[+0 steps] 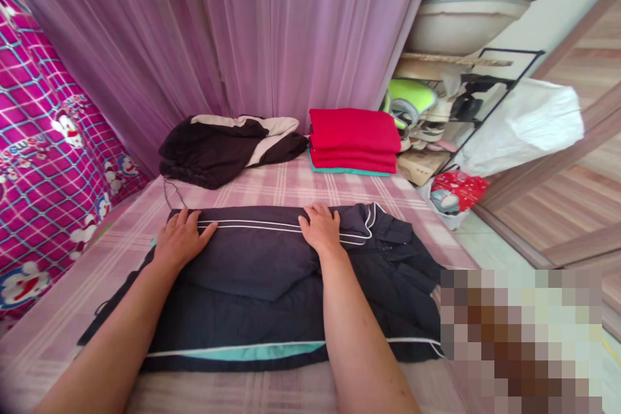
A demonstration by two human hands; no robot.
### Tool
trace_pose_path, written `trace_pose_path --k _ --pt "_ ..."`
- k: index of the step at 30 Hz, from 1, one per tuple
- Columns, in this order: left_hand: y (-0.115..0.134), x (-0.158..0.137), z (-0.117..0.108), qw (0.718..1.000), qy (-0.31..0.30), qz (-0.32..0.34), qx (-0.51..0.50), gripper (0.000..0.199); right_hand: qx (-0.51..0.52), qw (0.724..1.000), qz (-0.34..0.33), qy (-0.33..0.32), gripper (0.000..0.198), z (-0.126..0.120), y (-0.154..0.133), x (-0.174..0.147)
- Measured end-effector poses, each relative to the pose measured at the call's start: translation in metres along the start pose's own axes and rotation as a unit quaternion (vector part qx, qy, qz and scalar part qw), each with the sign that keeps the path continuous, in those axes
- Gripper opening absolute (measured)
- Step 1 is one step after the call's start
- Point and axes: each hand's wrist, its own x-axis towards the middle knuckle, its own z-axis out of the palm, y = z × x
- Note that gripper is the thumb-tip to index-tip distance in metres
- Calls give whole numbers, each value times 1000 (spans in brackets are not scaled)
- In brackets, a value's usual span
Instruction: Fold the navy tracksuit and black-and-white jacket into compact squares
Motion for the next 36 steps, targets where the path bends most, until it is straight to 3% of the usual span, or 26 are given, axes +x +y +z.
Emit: trace_pose_path --k 5,11,17,25,30,36 --pt "-1 18 -15 997 -77 -17 12 75 24 1000 9 -10 43 2 4 -1" --pt "-6 16 -7 1000 -11 4 28 72 49 999 11 -10 42 -1 3 -1" --pt "-12 17 4 1000 2 15 11 74 53 998 24 0 42 -7 5 1" --pt "-12 17 5 1000 11 13 2 77 46 990 101 88 47 -15 54 9" --pt "-10 14 3 1000 14 5 -6 74 108 961 195 162 46 -14 76 13" --pt "-9 13 3 1000 23 7 -12 74 94 931 259 239 41 -37 89 -3"
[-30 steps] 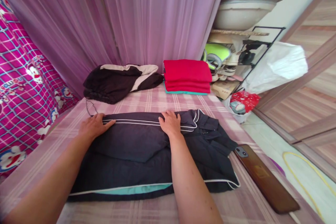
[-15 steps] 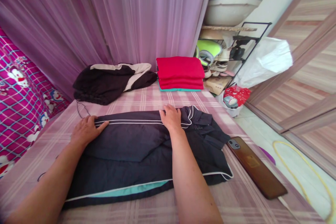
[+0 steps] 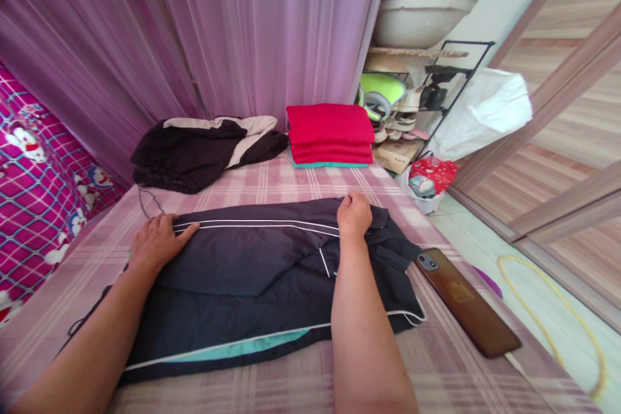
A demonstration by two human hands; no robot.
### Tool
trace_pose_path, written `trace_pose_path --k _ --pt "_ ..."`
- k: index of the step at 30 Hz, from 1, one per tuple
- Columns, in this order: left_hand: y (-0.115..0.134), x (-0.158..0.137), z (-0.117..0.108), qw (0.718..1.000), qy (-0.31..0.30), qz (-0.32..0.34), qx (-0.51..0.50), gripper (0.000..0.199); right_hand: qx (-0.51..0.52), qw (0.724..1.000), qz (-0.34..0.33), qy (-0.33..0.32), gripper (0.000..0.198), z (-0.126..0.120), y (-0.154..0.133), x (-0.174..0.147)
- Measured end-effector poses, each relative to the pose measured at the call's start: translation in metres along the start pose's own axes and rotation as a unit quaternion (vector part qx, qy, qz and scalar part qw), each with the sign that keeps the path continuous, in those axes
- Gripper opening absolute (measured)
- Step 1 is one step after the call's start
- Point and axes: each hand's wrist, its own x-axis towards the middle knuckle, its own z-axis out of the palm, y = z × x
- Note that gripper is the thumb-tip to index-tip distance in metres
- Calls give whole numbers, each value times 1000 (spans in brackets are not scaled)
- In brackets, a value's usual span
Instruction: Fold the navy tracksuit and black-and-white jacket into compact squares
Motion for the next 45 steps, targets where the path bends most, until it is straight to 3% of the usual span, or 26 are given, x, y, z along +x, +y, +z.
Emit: trace_pose_path --k 3,9,14,19,26,34,38,41,43,45 --pt "1 -1 -1 1000 0 -3 -7 72 -31 998 45 11 36 -12 4 -2" --pt "3 -1 -3 1000 -3 -8 -11 71 -61 992 84 -74 36 -13 9 3" --pt "4 -1 -5 1000 -11 -10 -15 71 -89 986 103 -99 35 -13 7 8" --pt "5 -1 -7 999 -22 -18 -16 73 -69 990 104 -65 31 -15 9 4" --pt "3 0 -4 1000 -14 -15 -23 73 -18 994 99 34 32 -8 20 6" --pt "6 0 -7 1000 -18 -17 -8 73 -3 993 119 22 28 -4 22 8" --pt "7 -1 -7 1000 -13 -19 -9 73 -12 997 69 37 38 -9 13 8" --pt "7 -2 -6 1000 -9 -19 -11 72 -7 997 -36 65 44 -13 -1 10" --pt "7 -2 -6 1000 -9 -17 -13 72 -11 989 -140 43 48 -11 -12 7" --pt "7 -2 -6 1000 -13 -15 -14 71 -41 976 -211 -25 50 -5 -21 1"
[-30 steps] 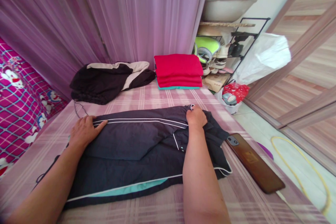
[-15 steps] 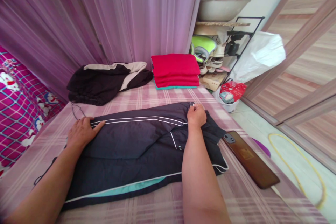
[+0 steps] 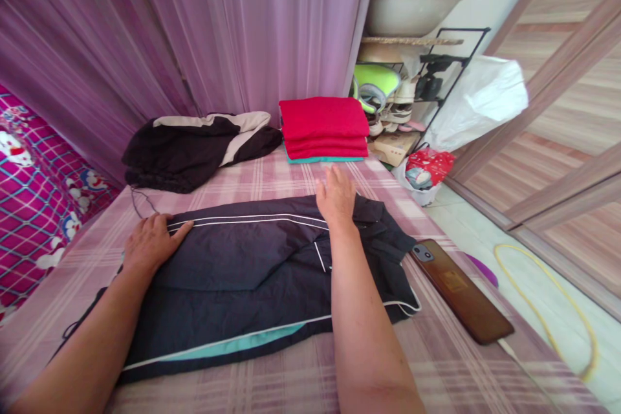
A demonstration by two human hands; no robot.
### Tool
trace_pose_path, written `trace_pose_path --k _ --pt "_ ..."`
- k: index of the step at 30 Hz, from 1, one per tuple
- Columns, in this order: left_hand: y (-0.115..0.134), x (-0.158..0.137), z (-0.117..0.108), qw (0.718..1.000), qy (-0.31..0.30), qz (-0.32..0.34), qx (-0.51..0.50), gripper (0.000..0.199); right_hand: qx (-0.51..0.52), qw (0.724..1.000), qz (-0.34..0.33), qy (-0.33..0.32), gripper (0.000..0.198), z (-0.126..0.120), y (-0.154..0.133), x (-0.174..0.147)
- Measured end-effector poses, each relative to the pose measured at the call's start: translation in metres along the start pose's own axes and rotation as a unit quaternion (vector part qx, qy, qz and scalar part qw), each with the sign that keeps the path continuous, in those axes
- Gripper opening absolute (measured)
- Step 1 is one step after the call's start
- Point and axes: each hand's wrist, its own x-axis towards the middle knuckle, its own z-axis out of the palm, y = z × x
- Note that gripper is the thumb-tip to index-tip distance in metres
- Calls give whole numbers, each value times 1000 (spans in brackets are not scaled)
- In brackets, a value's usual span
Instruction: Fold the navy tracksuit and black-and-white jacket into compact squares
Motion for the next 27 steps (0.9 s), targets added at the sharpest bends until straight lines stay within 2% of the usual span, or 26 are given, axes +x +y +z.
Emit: trace_pose_path --k 3,5,8,11,14,16,19,21,24,27 --pt "0 0 0 1000 -2 -2 -4 69 -50 988 3 -144 53 15 -7 -9" --pt "0 -1 0 1000 1 -1 -7 66 -77 978 25 -193 56 24 -4 -16" --pt "1 -2 0 1000 1 -1 -17 65 -92 975 33 -197 57 28 2 -19" --pt "2 -2 0 1000 1 -7 -24 66 -84 979 44 -178 55 19 -4 -16" --pt "3 -2 1 1000 6 -10 -22 68 -51 988 21 -145 56 5 -31 -14" --pt "3 -2 1 1000 5 -11 -23 68 -18 990 -27 -139 58 -2 -58 -19" --pt "3 -3 0 999 1 -16 -30 67 27 977 -123 -169 60 0 -98 -39" --pt "3 -3 0 999 2 -18 -33 67 34 959 -179 -218 61 8 -116 -56" --pt "4 -3 -1 999 3 -19 -34 66 22 936 -202 -288 63 22 -125 -74" --pt "3 -3 -1 999 1 -17 -35 66 21 935 -196 -295 63 28 -124 -78"
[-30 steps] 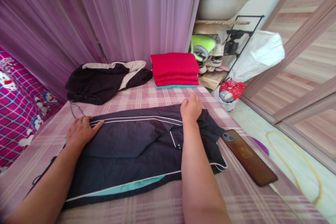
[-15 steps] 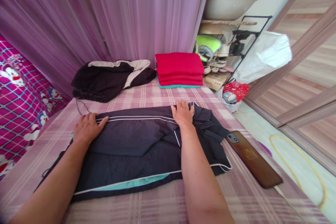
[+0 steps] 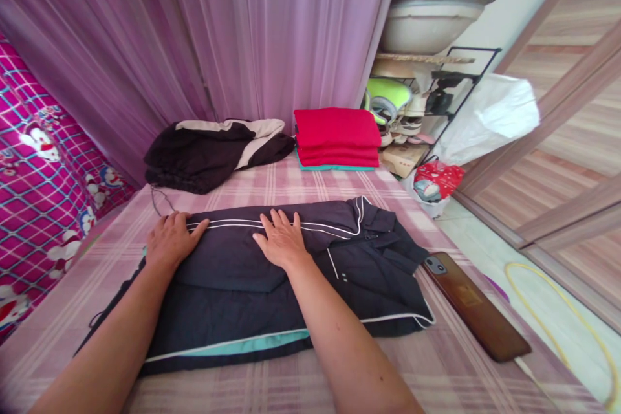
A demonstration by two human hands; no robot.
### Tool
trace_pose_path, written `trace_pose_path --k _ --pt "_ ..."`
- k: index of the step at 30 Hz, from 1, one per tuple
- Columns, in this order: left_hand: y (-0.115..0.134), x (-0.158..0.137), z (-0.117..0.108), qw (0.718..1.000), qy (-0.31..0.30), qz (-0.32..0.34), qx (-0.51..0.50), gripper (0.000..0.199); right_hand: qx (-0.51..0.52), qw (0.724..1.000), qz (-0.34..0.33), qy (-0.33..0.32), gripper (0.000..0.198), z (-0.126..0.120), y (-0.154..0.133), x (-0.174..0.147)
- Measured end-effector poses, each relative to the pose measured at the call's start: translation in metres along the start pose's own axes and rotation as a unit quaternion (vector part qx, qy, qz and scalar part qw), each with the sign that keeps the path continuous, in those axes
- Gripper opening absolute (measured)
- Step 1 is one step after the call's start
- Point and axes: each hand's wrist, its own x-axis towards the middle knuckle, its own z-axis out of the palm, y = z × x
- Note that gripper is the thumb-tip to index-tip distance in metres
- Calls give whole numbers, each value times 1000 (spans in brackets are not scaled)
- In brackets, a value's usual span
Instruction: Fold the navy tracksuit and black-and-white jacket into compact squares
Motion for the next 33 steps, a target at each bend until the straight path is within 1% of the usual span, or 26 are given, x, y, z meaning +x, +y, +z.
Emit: trace_pose_path --k 3,6,11,13,15,17,20,22,25,30,32,33 --pt "-1 1 2 1000 2 3 -1 67 4 1000 6 20 61 -6 4 -1" --pt "-2 1 3 1000 7 4 1 68 -2 999 26 46 59 -14 12 -4" --pt "-1 -1 2 1000 9 7 -1 67 -28 998 58 17 60 -14 31 -15" --pt "-1 -1 1 1000 10 7 0 67 -34 997 58 26 58 -12 37 -20" --pt "-1 -1 1 1000 12 8 1 67 -47 995 66 51 57 -12 46 -27" --pt "-2 0 1 1000 13 10 -1 68 -68 990 104 68 56 -13 59 -35" --pt "-3 0 2 1000 12 12 -3 69 -93 977 182 63 56 -13 82 -46" --pt "-3 0 3 1000 13 13 -3 68 -94 972 204 70 55 -11 94 -51" --pt "-1 -2 4 999 38 19 7 65 -66 969 208 113 51 -7 103 -52" --pt "6 -11 -3 991 117 55 17 52 35 957 204 205 47 -4 113 -49" --pt "16 -22 -11 987 137 87 1 46 105 942 200 249 46 -3 121 -49" --pt "24 -30 -16 984 133 117 -16 43 147 929 200 273 47 -3 126 -50"
